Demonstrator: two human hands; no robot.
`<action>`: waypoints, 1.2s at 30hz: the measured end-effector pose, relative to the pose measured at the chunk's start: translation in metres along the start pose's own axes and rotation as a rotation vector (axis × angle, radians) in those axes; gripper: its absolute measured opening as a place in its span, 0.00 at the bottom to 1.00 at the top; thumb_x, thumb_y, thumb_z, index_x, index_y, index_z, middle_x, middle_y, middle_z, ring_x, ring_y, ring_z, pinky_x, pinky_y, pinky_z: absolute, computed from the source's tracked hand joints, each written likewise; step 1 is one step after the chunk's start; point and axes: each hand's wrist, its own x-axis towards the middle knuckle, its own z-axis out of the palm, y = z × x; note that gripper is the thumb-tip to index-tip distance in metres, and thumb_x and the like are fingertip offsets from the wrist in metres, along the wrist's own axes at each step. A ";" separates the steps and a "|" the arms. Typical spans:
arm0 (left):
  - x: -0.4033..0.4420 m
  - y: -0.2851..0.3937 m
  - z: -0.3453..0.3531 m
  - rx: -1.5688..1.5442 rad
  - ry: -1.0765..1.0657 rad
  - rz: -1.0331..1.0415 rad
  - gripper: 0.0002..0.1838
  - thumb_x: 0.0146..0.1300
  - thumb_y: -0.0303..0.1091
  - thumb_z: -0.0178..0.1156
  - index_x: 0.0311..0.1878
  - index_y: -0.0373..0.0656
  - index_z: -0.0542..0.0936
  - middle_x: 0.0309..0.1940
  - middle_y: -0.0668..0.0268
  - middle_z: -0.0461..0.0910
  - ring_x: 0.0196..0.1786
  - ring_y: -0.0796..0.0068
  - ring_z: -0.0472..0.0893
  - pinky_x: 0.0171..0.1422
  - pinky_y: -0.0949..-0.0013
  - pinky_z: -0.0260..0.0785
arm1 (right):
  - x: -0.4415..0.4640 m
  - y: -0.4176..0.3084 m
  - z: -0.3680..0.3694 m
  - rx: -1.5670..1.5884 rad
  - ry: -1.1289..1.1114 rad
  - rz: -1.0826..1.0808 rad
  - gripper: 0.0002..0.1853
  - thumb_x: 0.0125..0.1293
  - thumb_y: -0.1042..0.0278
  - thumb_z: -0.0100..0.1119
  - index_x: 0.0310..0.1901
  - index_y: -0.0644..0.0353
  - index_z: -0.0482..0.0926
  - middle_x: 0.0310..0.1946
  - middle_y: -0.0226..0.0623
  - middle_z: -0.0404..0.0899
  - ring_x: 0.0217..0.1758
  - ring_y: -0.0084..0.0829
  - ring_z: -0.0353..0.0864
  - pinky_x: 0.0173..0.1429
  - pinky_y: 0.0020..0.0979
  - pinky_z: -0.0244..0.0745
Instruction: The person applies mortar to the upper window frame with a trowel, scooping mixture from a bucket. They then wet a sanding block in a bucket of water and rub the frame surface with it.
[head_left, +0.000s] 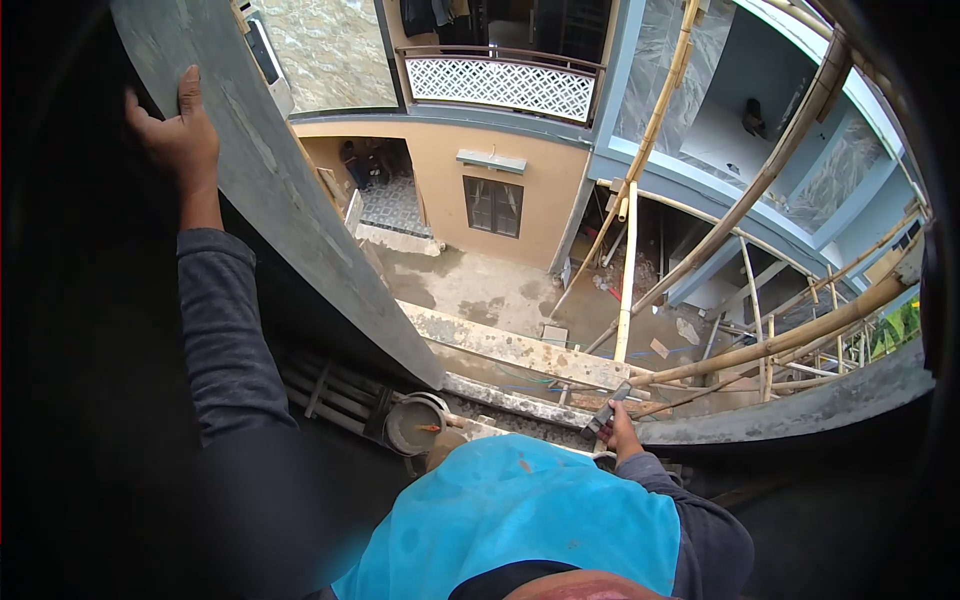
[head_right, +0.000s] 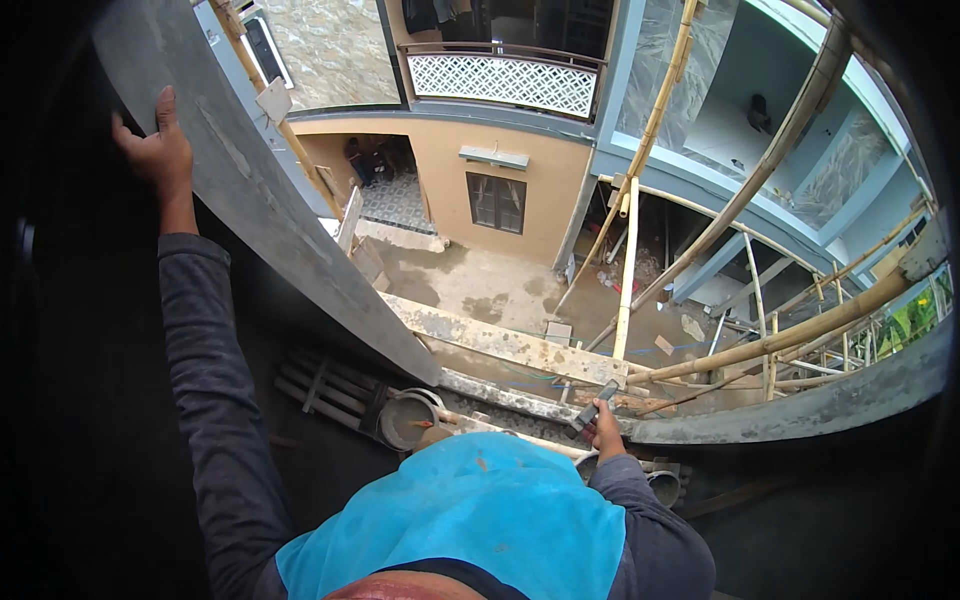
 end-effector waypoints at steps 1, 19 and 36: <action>0.000 0.000 0.000 -0.003 0.003 -0.002 0.47 0.52 0.58 0.70 0.62 0.27 0.65 0.55 0.44 0.73 0.58 0.51 0.76 0.61 0.61 0.69 | -0.004 -0.001 0.002 0.013 0.000 0.003 0.24 0.54 0.46 0.62 0.50 0.47 0.71 0.39 0.33 0.75 0.41 0.35 0.76 0.47 0.43 0.72; -0.001 0.003 -0.001 -0.014 -0.004 -0.021 0.46 0.53 0.56 0.69 0.63 0.29 0.65 0.57 0.44 0.72 0.60 0.50 0.74 0.64 0.60 0.67 | -0.003 0.014 -0.006 -0.020 0.032 0.016 0.25 0.52 0.42 0.60 0.48 0.46 0.73 0.39 0.33 0.74 0.39 0.35 0.75 0.45 0.43 0.69; -0.002 0.001 -0.001 -0.006 -0.019 -0.034 0.45 0.55 0.56 0.68 0.64 0.30 0.65 0.57 0.45 0.72 0.60 0.51 0.74 0.63 0.60 0.68 | 0.001 0.012 -0.006 -0.015 0.015 0.022 0.25 0.53 0.43 0.60 0.50 0.47 0.72 0.39 0.34 0.75 0.40 0.36 0.76 0.45 0.42 0.71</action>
